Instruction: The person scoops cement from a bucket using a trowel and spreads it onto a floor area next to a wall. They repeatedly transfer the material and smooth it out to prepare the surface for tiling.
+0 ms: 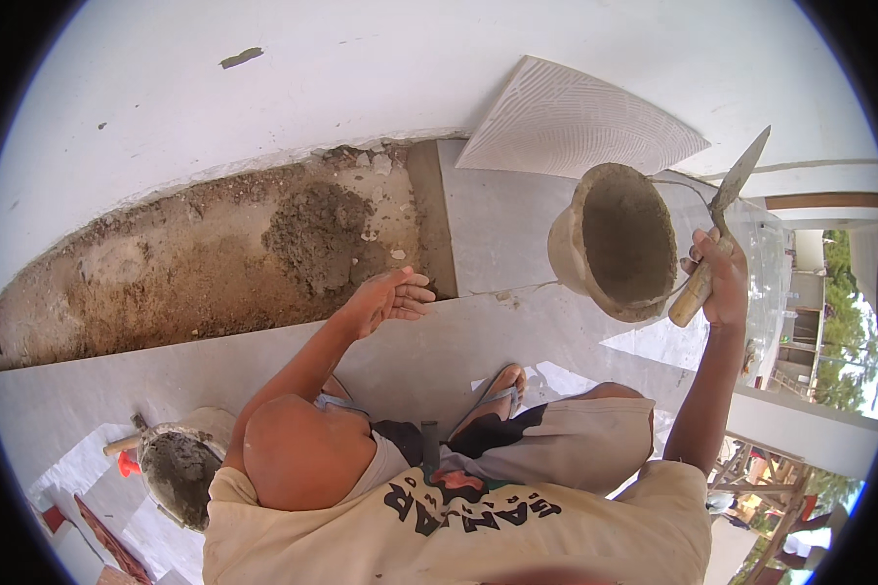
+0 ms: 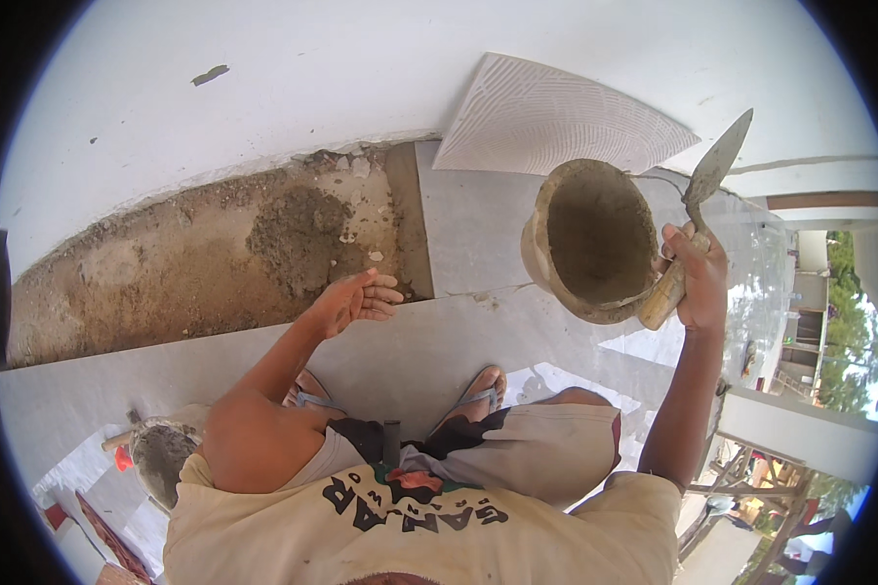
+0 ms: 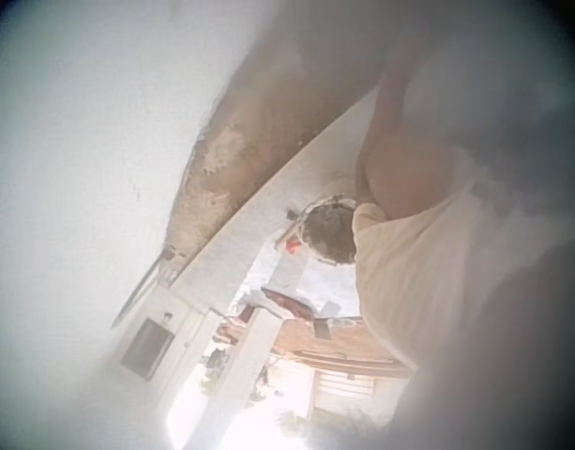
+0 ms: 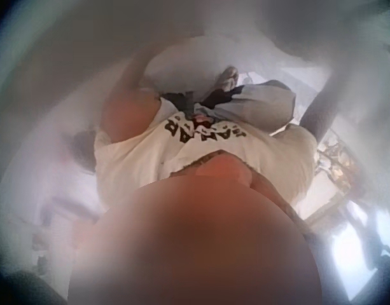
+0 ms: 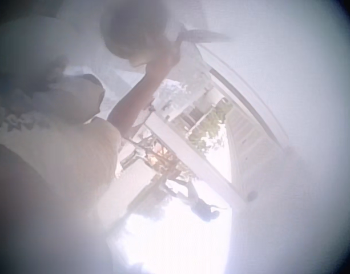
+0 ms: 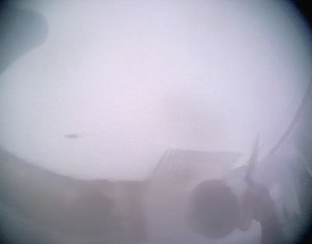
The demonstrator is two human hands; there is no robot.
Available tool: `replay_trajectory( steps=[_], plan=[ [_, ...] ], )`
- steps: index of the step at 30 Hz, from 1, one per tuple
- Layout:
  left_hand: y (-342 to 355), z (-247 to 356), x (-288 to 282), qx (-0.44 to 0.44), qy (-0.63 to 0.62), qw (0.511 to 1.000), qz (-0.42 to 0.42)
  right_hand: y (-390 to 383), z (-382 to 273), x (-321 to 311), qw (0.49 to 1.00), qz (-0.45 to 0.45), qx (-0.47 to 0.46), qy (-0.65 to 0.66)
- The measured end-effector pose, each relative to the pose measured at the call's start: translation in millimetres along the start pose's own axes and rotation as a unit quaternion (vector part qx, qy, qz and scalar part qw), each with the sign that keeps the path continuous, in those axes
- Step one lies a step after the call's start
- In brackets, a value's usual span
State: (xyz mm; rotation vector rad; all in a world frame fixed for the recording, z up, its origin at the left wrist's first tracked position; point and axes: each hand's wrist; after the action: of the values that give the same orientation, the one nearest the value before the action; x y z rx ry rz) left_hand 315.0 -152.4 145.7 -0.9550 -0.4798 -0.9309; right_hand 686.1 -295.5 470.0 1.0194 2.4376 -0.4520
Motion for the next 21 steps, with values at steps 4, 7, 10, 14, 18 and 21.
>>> replay_trajectory(
  steps=[4, 7, 10, 14, 18, 21],
  plan=[
    [3, 0, 0, -0.007, 0.050, 0.998, 0.021, 10, 86, -60, 0.993, 0.104, 0.059, 0.014],
    [4, -2, 2, -0.015, 0.071, 0.997, 0.030, 1, 123, -79, 0.983, 0.140, 0.099, 0.059],
    [3, 1, 4, -0.021, 0.097, 0.995, 0.032, -11, 126, -58, 0.980, 0.113, 0.100, 0.128],
    [9, 9, 17, -0.013, 0.144, 0.989, 0.005, -29, 105, -9, 0.986, 0.044, 0.093, 0.128],
    [11, 18, 52, -0.027, 0.228, 0.973, -0.017, -41, 66, 30, 0.990, -0.015, 0.080, 0.119],
    [8, 15, 68, 0.012, 0.260, 0.965, -0.027, -45, 42, 56, 0.979, -0.093, 0.063, 0.168]
  ],
)
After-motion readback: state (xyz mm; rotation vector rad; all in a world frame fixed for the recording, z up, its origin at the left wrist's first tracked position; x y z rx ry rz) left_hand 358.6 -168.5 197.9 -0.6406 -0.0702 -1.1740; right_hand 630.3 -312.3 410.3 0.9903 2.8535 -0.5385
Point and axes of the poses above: each hand's wrist, its own y-axis towards the middle knuckle, its own x-axis out of the palm, z = x × y, and after that the axes turned 6 degrees about -y, right-handed
